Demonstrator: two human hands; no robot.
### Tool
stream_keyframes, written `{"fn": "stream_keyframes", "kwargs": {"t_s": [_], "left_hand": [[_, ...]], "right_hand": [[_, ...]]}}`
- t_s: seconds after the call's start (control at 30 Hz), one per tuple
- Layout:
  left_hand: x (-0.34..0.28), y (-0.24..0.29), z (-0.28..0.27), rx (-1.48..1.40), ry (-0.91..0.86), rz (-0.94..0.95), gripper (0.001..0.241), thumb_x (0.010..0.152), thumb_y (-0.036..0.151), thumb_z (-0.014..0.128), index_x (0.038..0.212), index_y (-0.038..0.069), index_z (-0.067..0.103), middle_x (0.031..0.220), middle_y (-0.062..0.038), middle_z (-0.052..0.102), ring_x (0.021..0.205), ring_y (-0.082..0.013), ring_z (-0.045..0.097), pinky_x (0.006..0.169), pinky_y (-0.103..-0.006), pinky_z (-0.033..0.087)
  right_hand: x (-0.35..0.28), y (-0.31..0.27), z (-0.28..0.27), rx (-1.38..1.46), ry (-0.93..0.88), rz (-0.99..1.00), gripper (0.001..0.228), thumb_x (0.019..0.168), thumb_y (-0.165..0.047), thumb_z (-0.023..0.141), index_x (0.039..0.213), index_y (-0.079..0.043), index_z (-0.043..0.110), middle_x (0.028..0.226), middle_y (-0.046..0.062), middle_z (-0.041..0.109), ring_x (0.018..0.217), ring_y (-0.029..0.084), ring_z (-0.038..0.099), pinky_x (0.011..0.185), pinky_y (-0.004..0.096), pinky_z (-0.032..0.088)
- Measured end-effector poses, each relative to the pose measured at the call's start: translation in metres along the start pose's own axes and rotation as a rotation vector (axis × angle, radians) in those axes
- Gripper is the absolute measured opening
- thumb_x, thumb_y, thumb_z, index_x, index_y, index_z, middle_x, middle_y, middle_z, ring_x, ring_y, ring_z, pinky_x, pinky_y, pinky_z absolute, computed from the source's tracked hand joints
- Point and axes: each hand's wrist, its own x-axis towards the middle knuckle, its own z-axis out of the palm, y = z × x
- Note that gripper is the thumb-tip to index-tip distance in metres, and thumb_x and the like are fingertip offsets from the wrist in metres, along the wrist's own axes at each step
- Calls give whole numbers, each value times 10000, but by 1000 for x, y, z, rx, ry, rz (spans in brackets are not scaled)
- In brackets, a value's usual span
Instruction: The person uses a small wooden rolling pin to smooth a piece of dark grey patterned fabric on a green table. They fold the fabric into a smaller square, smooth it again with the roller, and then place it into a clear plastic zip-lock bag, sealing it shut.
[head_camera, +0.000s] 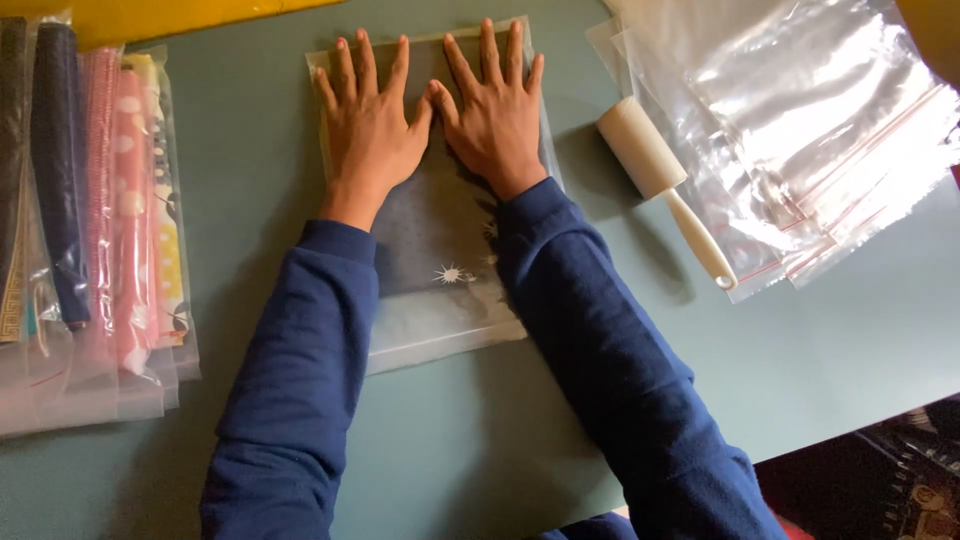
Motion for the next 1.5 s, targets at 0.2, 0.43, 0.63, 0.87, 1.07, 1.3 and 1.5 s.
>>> {"fn": "stream_keyframes", "kwargs": {"t_s": [0.2, 0.43, 0.63, 0.87, 1.07, 1.3, 1.5], "left_hand": [[7, -11, 10, -21, -9, -14, 685, 1088, 552, 358, 1645, 163, 273, 1666, -274, 187, 1531, -460, 126, 1213, -642, 99], [-36, -19, -36, -516, 333, 237, 635, 1061, 375, 675, 1556, 53, 440, 1560, -332, 434, 1488, -467, 336, 1200, -592, 225], [-169, 8, -29, -146, 156, 583, 657, 964, 540, 596, 1472, 124, 567, 1522, -187, 546, 1455, -386, 448, 1225, -557, 290], [-183, 4, -21, -200, 171, 586, 632, 913, 489, 675, 1480, 221, 601, 1520, -126, 569, 1449, -305, 479, 1226, -509, 315], [-184, -2, -38, -281, 219, 743, 515, 725, 563, 775, 1078, 188, 757, 1114, -36, 677, 1062, -259, 639, 1000, -489, 510], [-184, 12, -50, -202, 318, 741, 326, 799, 385, 804, 1027, 154, 771, 1039, -56, 727, 981, -254, 703, 881, -422, 588], [-188, 12, -72, -178, 365, 774, 300, 893, 390, 784, 984, 107, 743, 1020, -70, 744, 873, -224, 705, 747, -355, 568]], "right_hand": [[2, -1, -4, 7, -21, 17, 577, 1030, -437, 454, 1578, -257, 449, 1637, 166, 311, 1511, 438, 160, 1172, 699, 236], [-7, 15, -82, 556, 107, -55, 580, 1084, -504, 539, 1541, -181, 390, 1617, 91, 354, 1527, 331, 78, 1227, 654, 54], [-133, 8, -124, 458, 24, -477, 540, 987, -399, 603, 1422, -82, 547, 1540, 193, 464, 1511, 473, 287, 1173, 614, 330], [-159, 17, -110, 327, -126, -481, 717, 1024, -602, 511, 1557, -125, 466, 1620, 214, 385, 1517, 495, 261, 1208, 596, 253], [-155, 12, -141, 593, 19, -829, 342, 949, -464, 668, 945, -123, 677, 1023, 89, 603, 1036, 376, 635, 833, 469, 511], [-151, 12, -144, 595, 28, -822, 318, 947, -376, 701, 959, -59, 683, 904, 88, 585, 969, 330, 647, 820, 437, 523], [-155, 21, -140, 441, -11, -718, 194, 1100, -163, 501, 1060, -47, 650, 1094, 88, 685, 952, 270, 646, 750, 360, 469]]}}
